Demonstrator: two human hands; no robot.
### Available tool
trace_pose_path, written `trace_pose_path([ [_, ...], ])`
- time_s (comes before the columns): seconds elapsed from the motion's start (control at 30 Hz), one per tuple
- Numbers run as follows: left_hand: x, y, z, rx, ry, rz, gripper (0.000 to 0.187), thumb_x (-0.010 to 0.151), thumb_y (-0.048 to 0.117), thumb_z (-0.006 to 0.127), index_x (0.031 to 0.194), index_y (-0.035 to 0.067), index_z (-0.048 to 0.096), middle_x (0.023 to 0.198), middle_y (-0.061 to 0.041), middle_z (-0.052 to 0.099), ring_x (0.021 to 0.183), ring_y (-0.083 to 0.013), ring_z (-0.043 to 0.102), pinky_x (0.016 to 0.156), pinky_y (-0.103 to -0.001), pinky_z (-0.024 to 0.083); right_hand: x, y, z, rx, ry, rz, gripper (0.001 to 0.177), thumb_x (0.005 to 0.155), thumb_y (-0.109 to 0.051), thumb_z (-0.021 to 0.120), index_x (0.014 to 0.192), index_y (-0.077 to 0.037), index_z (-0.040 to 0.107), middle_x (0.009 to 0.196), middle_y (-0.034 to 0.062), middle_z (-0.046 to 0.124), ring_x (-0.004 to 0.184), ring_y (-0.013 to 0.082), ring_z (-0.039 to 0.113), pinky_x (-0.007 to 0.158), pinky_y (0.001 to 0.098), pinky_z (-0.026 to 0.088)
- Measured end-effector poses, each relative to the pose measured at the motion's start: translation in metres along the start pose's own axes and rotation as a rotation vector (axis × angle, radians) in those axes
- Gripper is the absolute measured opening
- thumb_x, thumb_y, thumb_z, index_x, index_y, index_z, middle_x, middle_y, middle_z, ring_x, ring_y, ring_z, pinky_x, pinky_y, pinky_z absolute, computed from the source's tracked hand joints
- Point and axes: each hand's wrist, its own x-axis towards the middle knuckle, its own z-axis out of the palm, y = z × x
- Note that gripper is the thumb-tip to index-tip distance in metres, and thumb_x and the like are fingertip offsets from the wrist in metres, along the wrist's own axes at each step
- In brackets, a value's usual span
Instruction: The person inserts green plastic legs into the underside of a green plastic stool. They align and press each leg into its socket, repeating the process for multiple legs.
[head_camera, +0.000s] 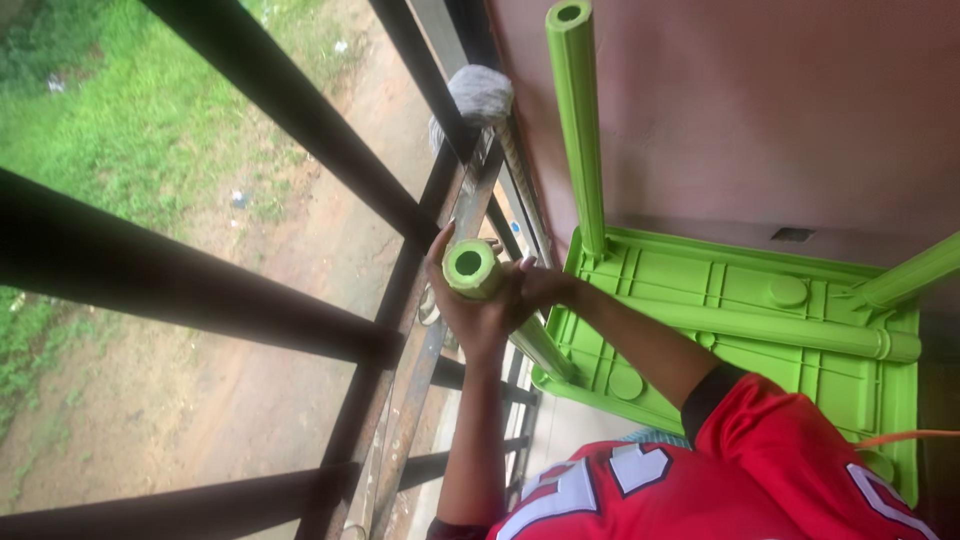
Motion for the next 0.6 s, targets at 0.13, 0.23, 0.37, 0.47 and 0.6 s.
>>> trace_pose_path([
  [0.13, 0.009, 0.010, -0.009, -0.029, -0.159, -0.083, 0.077, 0.072, 0.005, 0.088, 0.139, 0.005, 0.051, 0.097, -0.003, 0.071, 0.095, -0.0154, 0.072, 0.092, -0.031, 0.057, -0.014, -0.001, 0.013, -0.106, 0.110, -0.185, 0.070, 0.070, -0.018, 0.092, 0.130, -0.005, 0.060, 0.119, 0.0138, 0.071, 0.110, 0.0238, 0.069, 0.094, 0.0353, 0.059],
  [0.23, 0.012, 0.003, -0.013, -0.081, -0.181, -0.033, 0.055, 0.075, 0.003, 0.087, 0.122, 0.004, 0.061, 0.098, -0.006, 0.070, 0.093, -0.0154, 0.072, 0.088, -0.032, 0.058, -0.014, -0.002, 0.023, -0.112, 0.215, -0.172, 0.068, 0.070, -0.021, 0.089, 0.130, -0.006, 0.059, 0.118, 0.0125, 0.070, 0.105, 0.0205, 0.069, 0.090, 0.0337, 0.060],
  [0.37, 0.017, -0.007, -0.023, -0.075, -0.217, 0.099, 0.050, 0.071, 0.003, 0.081, 0.117, 0.005, 0.060, 0.106, -0.007, 0.068, 0.097, -0.0152, 0.069, 0.091, -0.031, 0.056, -0.010, -0.002, 0.043, -0.119, 0.352, -0.043, 0.050, 0.076, -0.022, 0.086, 0.121, -0.007, 0.069, 0.107, 0.0098, 0.078, 0.097, 0.0160, 0.077, 0.087, 0.0316, 0.064],
  [0.47, 0.015, -0.015, -0.030, -0.185, -0.253, 0.045, 0.052, 0.070, 0.008, 0.079, 0.118, 0.004, 0.059, 0.102, -0.007, 0.069, 0.094, -0.0160, 0.070, 0.090, -0.031, 0.058, -0.008, -0.002, 0.058, -0.061, 0.439, -0.037, 0.048, 0.076, -0.021, 0.087, 0.118, -0.006, 0.069, 0.104, 0.0106, 0.079, 0.094, 0.0175, 0.077, 0.084, 0.0325, 0.065],
  [0.6, 0.013, -0.031, -0.035, -0.247, -0.304, 0.003, 0.055, 0.067, 0.016, 0.082, 0.115, 0.003, 0.059, 0.103, -0.008, 0.070, 0.094, -0.0168, 0.070, 0.089, -0.033, 0.059, -0.012, -0.017, 0.070, -0.092, 0.616, -0.237, 0.064, 0.075, -0.020, 0.084, 0.131, -0.005, 0.056, 0.111, 0.0100, 0.073, 0.099, 0.0191, 0.073, 0.086, 0.0334, 0.063],
])
